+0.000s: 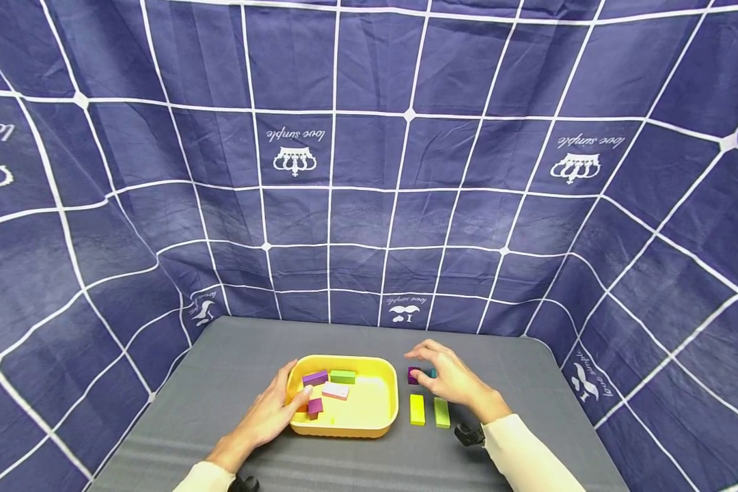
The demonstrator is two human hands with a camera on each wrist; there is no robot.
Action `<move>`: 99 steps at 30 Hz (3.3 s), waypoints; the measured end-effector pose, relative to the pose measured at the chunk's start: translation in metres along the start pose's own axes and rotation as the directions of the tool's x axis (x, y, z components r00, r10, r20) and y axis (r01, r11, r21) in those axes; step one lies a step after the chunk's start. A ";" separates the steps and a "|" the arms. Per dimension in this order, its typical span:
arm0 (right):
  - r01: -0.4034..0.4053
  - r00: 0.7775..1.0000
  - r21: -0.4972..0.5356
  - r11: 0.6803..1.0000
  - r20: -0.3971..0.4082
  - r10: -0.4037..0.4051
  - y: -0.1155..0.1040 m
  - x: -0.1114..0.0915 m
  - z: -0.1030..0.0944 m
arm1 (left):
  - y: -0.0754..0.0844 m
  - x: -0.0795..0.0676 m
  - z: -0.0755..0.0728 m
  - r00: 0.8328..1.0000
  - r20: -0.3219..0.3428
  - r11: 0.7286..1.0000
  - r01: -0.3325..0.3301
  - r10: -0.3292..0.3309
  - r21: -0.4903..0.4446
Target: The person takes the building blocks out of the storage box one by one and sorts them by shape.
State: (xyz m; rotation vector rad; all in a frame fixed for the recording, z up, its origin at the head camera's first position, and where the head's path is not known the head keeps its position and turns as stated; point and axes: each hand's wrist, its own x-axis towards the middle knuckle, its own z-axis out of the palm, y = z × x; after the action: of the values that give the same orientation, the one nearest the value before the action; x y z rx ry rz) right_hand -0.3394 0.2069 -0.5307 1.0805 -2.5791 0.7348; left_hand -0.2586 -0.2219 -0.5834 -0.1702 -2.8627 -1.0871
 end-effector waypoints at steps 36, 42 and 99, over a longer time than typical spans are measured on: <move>0.347 0.825 -0.003 0.938 0.476 -0.304 -0.092 0.092 0.065 | -0.003 0.000 -0.001 0.999 0.036 1.000 -0.007 0.006 0.023; 0.365 0.776 0.080 0.928 0.525 -0.350 -0.101 0.102 0.077 | -0.003 0.000 -0.001 0.999 0.033 1.000 -0.013 0.013 0.014; 0.196 0.811 0.097 0.976 0.543 -0.217 -0.097 0.096 0.078 | -0.005 0.002 0.004 1.000 0.016 1.000 -0.013 0.013 -0.002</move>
State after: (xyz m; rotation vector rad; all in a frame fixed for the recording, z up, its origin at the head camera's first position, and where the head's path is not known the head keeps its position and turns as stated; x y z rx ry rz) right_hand -0.3392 0.0500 -0.5227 1.7774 -2.8276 0.4616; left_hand -0.2614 -0.2232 -0.5894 -0.1973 -2.8704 -1.0911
